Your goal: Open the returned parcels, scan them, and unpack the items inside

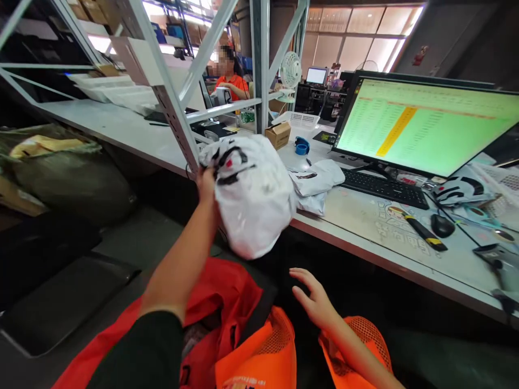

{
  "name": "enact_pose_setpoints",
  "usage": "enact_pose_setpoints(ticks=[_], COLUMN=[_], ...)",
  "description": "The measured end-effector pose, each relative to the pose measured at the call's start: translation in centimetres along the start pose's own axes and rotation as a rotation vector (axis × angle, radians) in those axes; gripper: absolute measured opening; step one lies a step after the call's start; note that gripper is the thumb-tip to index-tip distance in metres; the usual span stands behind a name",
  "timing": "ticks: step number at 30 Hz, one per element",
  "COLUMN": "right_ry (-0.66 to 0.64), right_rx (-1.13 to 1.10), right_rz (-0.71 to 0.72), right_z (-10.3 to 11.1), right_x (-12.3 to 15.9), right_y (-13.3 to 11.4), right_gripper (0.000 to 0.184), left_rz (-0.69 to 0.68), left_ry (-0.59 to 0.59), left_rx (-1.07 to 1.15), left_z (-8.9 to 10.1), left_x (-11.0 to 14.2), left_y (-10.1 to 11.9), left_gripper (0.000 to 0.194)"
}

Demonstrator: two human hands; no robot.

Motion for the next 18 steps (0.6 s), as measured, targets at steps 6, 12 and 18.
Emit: enact_pose_setpoints(ticks=[6,12,18], right_ry=[0.108,0.397,0.364], right_rx=[0.057,0.289,0.359], right_rz=[-0.412,-0.746,-0.859], right_z=[5.3,13.9,15.5], right_x=[9.1,20.2,22.3], right_y=[9.2,15.8,17.7], right_gripper=[0.047,0.065,0.068], left_rz=[0.289,0.436,-0.043], left_ry=[-0.214,-0.538,-0.443], left_rx=[0.058,-0.177,-0.217], left_z=[-4.8,10.4,9.1], left_x=[-2.9,9.7,7.0], left_y=[-12.9,-21.4,-17.1], left_gripper=[0.053,0.053,0.076])
Point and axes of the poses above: each hand's wrist, its own x-axis away from the middle knuckle, its own z-axis out of the back of the hand, y = z × x, the point moved 9 cm from there along -x, towards the middle knuckle, and after that the axes turned 4 degrees about -y, right-handed, at the moved point
